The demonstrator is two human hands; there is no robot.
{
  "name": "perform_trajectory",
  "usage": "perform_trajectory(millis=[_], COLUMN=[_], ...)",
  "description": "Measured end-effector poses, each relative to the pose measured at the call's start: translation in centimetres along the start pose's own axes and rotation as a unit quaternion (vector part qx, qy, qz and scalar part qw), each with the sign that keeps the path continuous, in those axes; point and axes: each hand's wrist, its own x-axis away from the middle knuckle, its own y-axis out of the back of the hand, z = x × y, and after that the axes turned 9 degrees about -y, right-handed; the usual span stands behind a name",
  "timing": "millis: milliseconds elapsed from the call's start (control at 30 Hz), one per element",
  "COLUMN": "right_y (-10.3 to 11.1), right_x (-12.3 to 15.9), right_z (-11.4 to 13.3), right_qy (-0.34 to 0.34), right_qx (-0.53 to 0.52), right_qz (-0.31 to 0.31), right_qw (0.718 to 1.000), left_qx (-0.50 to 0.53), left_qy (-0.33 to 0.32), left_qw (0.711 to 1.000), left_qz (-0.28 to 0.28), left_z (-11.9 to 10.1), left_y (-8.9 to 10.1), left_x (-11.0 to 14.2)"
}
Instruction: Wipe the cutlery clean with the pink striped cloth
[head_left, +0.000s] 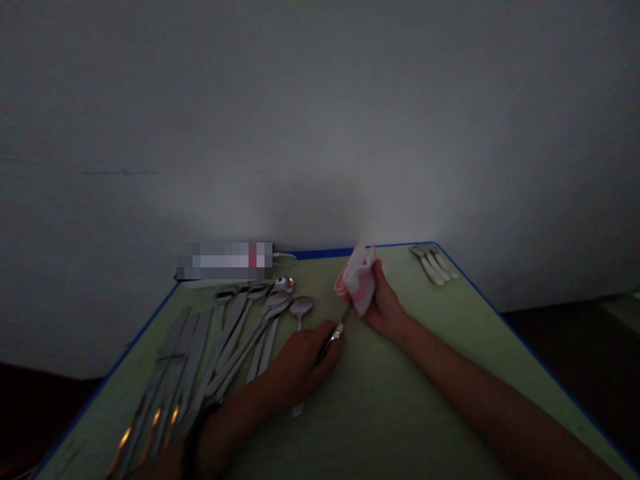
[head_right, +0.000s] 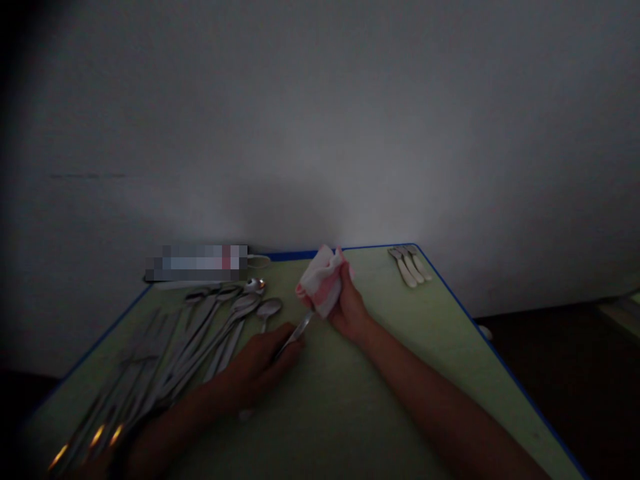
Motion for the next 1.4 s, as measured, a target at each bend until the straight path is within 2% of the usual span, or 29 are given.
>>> perform_trajectory(millis=[133, 233, 367, 533, 733, 933, 1167, 1300, 1400], right_y=[-0.23, -0.38, -0.22, -0.07, 0.05, 0.38, 0.21, 0.25, 0.12], right_x=[0.02, -0.01, -0.14, -0.16, -0.49, -0.46, 0.06, -0.16, -0.29], right_z=[-0.02, -0.2, -0.3, -0.19, -0.24, -0.51, -0.54, -0.59, -0.57], right_qy=[0.007, 0.01, 0.005, 0.016, 0.043, 0.037, 0.019, 0.019, 0.027], right_qx=[-0.01, 0.021, 0.044, 0.033, -0.022, 0.015, 0.087, 0.062, 0.022], right_qz=[-0.004, 0.007, 0.022, 0.014, -0.052, -0.09, -0.061, -0.062, -0.069], right_qw=[1.0, 1.0, 0.999, 0.999, 0.997, 0.995, 0.994, 0.996, 0.997], left_qx=[0.042, 0.064, 0.06, 0.047, 0.055, 0.029, 0.028, 0.025, 0.023], left_qy=[0.003, 0.005, -0.001, -0.015, -0.022, -0.017, -0.019, -0.009, 0.001], left_qw=[0.998, 0.994, 0.988, 0.991, 0.992, 0.995, 0.995, 0.997, 0.996], left_qz=[-0.043, -0.088, -0.139, -0.128, -0.112, -0.098, -0.089, -0.076, -0.09], left_z=[-0.03, 0.3, 0.67, 0.7, 0.65, 0.62, 0.39, 0.23, 0.24], left_y=[0.04, -0.25, -0.54, -0.5, -0.39, -0.44, -0.43, -0.13, 0.05], left_x=[0.18, 0.17, 0.06, 0.08, 0.29, 0.39, 0.38, 0.32, 0.27])
